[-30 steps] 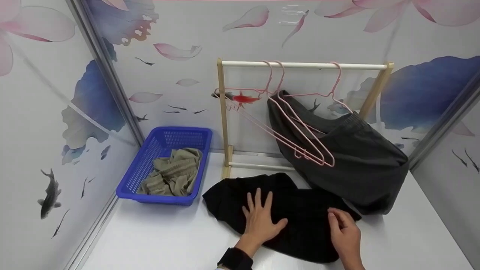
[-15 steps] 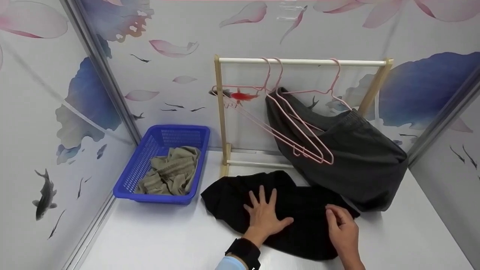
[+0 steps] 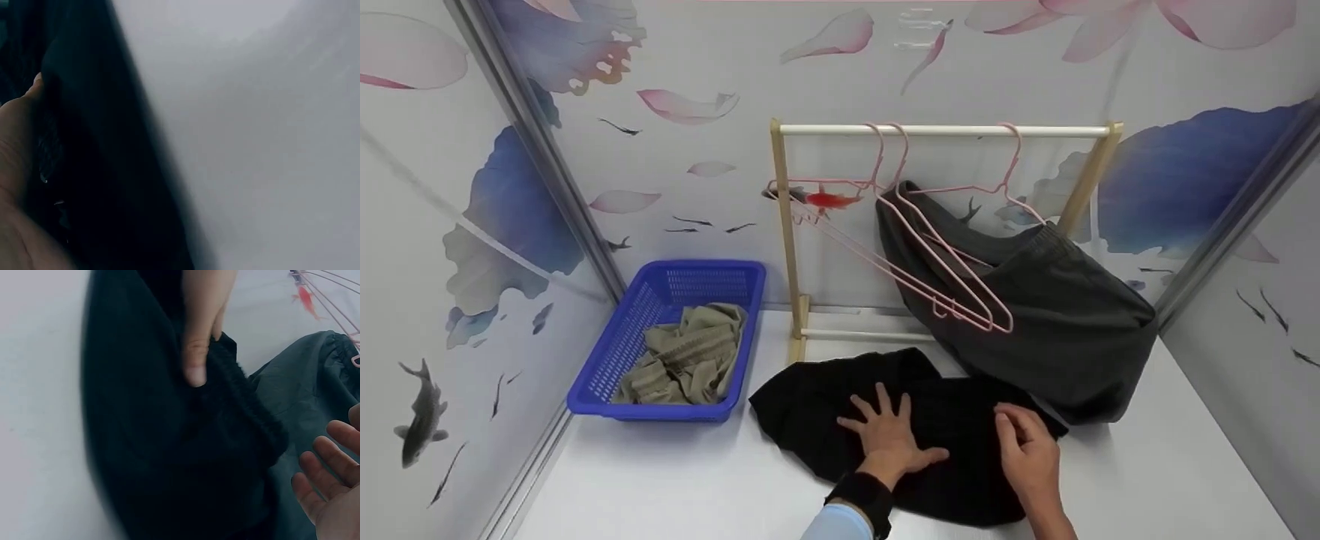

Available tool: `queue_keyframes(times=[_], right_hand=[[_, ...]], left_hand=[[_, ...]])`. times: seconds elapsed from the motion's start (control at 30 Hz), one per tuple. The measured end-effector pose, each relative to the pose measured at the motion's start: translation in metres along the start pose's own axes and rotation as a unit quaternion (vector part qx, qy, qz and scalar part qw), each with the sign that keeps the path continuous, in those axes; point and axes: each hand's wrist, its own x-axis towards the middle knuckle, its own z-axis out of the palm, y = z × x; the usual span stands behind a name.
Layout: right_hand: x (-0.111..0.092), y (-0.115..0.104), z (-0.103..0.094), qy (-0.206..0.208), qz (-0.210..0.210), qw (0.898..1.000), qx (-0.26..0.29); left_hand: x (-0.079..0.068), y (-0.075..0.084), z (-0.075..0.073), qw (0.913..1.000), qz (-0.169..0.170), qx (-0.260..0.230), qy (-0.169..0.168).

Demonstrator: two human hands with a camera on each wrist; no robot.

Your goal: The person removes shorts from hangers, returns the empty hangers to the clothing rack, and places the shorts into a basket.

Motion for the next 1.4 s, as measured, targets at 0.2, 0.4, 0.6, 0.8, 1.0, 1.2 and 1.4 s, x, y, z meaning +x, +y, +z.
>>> queue_keyframes(times=[0.2,0.4,0.6,0.8,1.0,1.2,1.4], right_hand=[[0.004,-0.004,0.006,-0.007,-0.013,1.0,0.014],[0.003,-0.003,0.012,-0.014,-0.029,0.999,0.017],[0.003,-0.001,0.017,-0.012,-0.039,0.999,0.025],[0.005,-0.002,0.018,-0.018,-0.048,0.998,0.029],[0.004,-0.004,0.022,-0.034,-0.047,0.997,0.045],[0.002,-0.005,0.029,-0.059,-0.073,0.995,0.046],[-0.001,-0.007,0.041,-0.096,-0.124,0.987,0.038]], left_hand=[[-0.005,-0.004,0.001,0.9998,-0.008,0.002,0.017],[-0.008,-0.008,-0.004,0.9991,-0.001,-0.037,0.021],[-0.011,-0.012,-0.012,0.9971,0.01,-0.072,0.022],[-0.013,-0.016,-0.019,0.9948,0.011,-0.101,0.012],[-0.016,-0.023,-0.023,0.9911,0.0,-0.124,0.047],[-0.014,-0.032,-0.024,0.9885,-0.013,-0.136,0.064],[-0.012,-0.043,-0.024,0.9851,-0.018,-0.156,0.069]])
